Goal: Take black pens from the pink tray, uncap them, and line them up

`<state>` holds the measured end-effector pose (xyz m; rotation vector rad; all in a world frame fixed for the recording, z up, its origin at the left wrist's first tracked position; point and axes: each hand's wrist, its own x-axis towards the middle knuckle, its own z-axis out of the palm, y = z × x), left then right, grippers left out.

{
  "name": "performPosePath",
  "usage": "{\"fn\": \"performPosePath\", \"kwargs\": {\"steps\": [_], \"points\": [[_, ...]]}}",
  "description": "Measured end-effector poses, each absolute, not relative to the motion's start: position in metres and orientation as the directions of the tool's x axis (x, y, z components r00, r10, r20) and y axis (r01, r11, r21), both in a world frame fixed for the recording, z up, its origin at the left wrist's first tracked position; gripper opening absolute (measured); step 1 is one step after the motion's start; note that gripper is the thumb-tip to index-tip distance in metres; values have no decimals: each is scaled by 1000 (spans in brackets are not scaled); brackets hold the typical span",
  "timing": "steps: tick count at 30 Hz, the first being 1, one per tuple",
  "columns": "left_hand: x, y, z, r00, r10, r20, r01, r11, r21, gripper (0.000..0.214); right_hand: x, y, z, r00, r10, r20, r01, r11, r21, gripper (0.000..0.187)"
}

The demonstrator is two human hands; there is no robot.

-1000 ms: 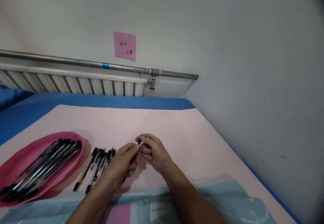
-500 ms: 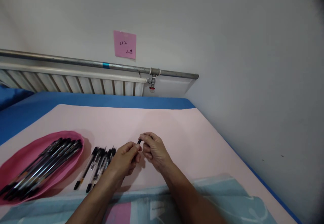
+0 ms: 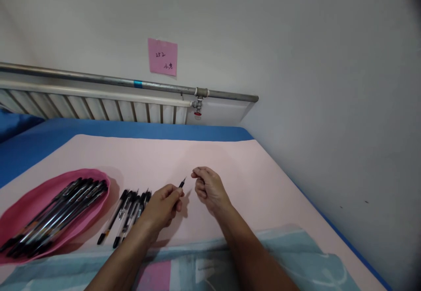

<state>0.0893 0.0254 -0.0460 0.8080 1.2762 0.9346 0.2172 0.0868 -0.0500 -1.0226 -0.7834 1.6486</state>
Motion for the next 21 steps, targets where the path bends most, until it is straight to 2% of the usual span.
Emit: {"fn": "performPosePath", "kwargs": {"steps": [4, 9, 12, 17, 21], "points": [[88, 25, -41, 29, 910, -413, -138, 413, 900, 26, 211, 80, -48, -249, 932, -263, -322, -336, -885, 24], [88, 25, -43, 64, 898, -436, -74, 440, 895, 24, 205, 77, -51, -229, 944, -239, -326, -305, -895, 22], [86, 26, -46, 67, 905, -421, 6, 422, 907, 23, 208, 83, -54, -138, 967, -215, -341, -250, -906, 23], [69, 25, -45, 60, 919, -389, 294, 356, 887, 24, 226, 102, -56, 114, 979, -171, -384, -116, -916, 26], [53, 26, -43, 4, 938, -346, 387, 317, 866, 25, 243, 115, -56, 236, 957, -167, -400, -61, -915, 27]]}}
